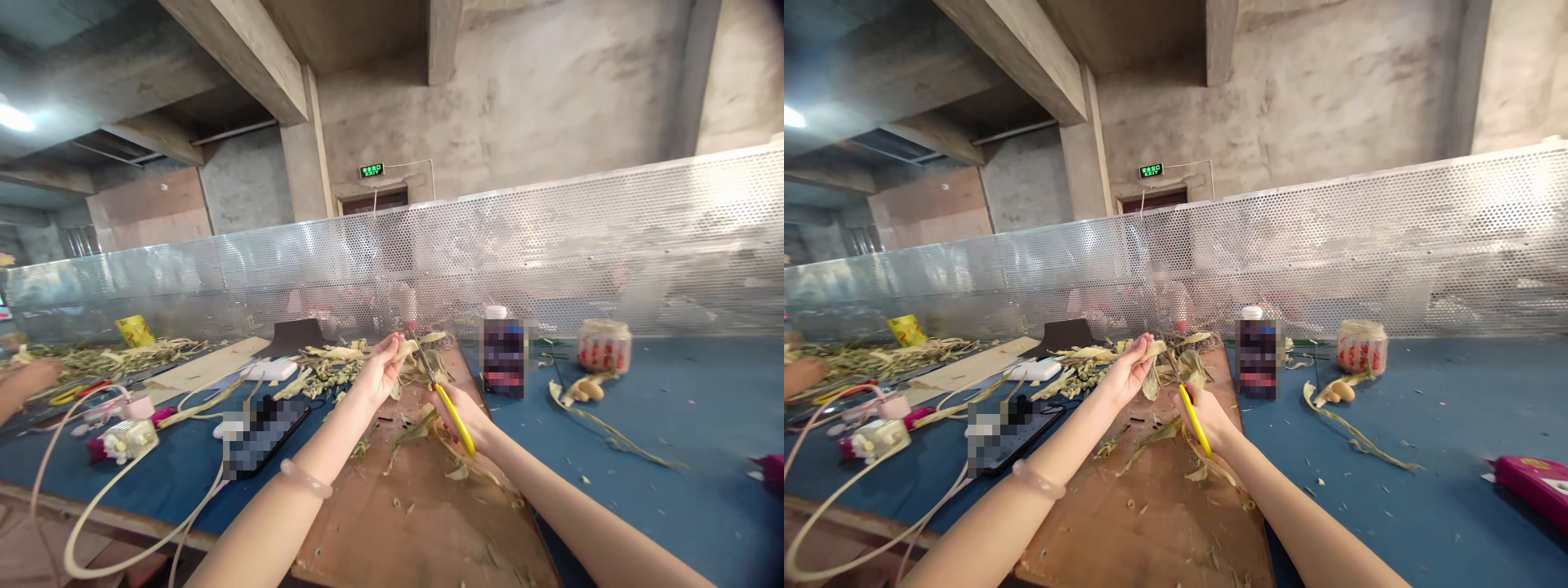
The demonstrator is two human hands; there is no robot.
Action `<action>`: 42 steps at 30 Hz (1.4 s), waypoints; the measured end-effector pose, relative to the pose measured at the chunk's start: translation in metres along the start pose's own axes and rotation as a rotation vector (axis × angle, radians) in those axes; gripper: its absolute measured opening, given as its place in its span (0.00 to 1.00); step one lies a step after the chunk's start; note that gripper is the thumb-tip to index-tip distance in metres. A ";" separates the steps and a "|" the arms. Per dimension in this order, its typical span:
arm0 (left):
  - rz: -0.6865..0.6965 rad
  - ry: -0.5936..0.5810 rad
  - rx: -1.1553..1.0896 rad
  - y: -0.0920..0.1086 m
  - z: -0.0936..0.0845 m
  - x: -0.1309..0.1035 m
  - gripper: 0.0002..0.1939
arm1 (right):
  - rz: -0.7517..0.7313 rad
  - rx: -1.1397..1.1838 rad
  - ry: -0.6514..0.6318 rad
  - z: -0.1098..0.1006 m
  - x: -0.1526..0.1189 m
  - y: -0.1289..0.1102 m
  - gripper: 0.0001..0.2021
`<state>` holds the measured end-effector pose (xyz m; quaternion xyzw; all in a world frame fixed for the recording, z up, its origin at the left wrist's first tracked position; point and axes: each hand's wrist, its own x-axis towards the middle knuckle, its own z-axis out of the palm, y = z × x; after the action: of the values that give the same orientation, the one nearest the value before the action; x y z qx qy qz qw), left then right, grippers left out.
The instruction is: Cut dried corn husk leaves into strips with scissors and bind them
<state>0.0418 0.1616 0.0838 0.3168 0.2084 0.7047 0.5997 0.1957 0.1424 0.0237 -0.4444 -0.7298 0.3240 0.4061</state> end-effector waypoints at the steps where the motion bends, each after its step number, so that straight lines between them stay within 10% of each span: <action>1: 0.001 0.002 0.001 0.000 0.000 0.000 0.09 | 0.002 0.000 -0.001 0.000 0.000 0.000 0.11; 42: 0.080 -0.030 0.065 0.001 -0.007 0.007 0.09 | -0.017 -0.096 0.041 0.001 -0.001 -0.007 0.12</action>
<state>0.0362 0.1684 0.0810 0.3547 0.2095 0.7162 0.5634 0.1923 0.1387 0.0282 -0.4639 -0.7397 0.2758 0.4020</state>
